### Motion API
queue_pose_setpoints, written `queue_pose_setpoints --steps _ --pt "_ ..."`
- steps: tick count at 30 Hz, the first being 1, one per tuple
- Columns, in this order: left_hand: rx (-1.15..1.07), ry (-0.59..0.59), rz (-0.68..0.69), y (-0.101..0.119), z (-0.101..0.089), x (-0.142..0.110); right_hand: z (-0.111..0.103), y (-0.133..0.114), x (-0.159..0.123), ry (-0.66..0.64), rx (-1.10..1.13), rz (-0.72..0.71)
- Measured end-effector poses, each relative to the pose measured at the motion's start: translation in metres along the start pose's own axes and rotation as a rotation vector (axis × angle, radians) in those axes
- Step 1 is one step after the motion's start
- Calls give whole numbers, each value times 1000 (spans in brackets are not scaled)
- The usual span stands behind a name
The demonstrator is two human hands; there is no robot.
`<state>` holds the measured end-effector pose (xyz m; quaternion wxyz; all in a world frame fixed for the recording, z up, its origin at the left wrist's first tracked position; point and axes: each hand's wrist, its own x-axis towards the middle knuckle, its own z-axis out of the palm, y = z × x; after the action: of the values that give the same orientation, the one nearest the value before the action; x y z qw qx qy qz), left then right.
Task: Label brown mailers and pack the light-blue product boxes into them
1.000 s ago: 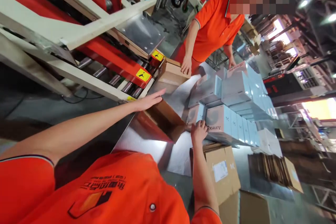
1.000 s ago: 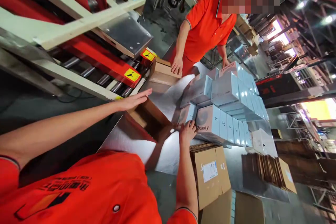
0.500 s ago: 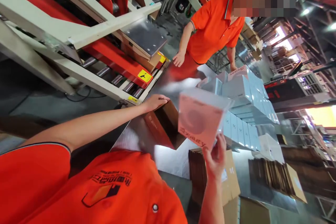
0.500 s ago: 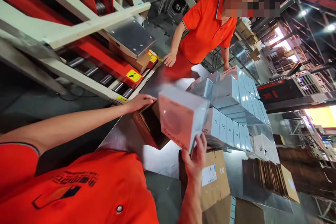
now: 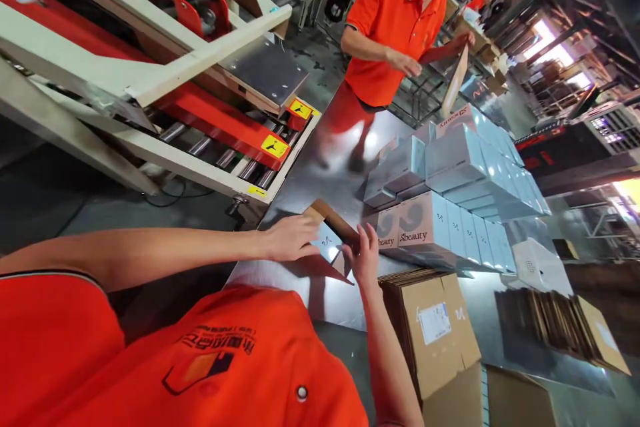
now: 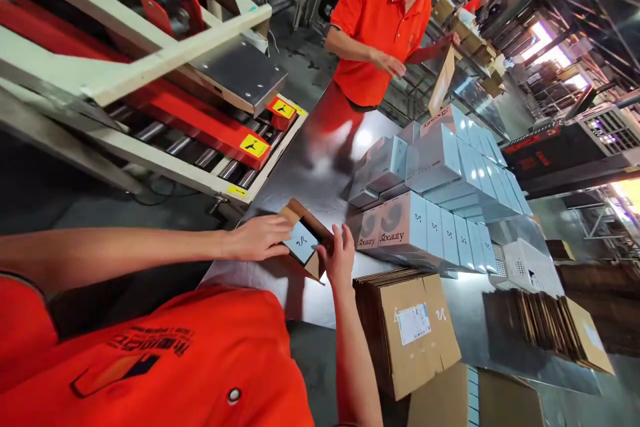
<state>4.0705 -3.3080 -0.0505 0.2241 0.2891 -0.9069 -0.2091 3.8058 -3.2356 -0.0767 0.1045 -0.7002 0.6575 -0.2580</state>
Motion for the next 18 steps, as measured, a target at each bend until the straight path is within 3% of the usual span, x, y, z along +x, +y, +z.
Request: queue_pose_setpoints --steps 2,5,8,11,14,16,18 --pt "56 -21 77 -7 -9 6 0 4 -10 -123 -22 -74" --pt "66 -104 -164 -25 -16 32 -17 10 -26 -291 138 -15" --pt "-68 -283 -441 -41 -7 55 -39 7 -37 -274 375 259" --pt "-205 -345 -503 -55 11 62 -36 -11 -49 -220 316 402" --pt "-386 -247 -431 -76 29 57 -5 -36 -61 -244 83 347" --pt "-525 -57 -471 -96 41 50 16 -45 -60 -239 -18 347" --pt "-560 190 -628 -116 52 39 29 -43 -43 -242 -46 390"
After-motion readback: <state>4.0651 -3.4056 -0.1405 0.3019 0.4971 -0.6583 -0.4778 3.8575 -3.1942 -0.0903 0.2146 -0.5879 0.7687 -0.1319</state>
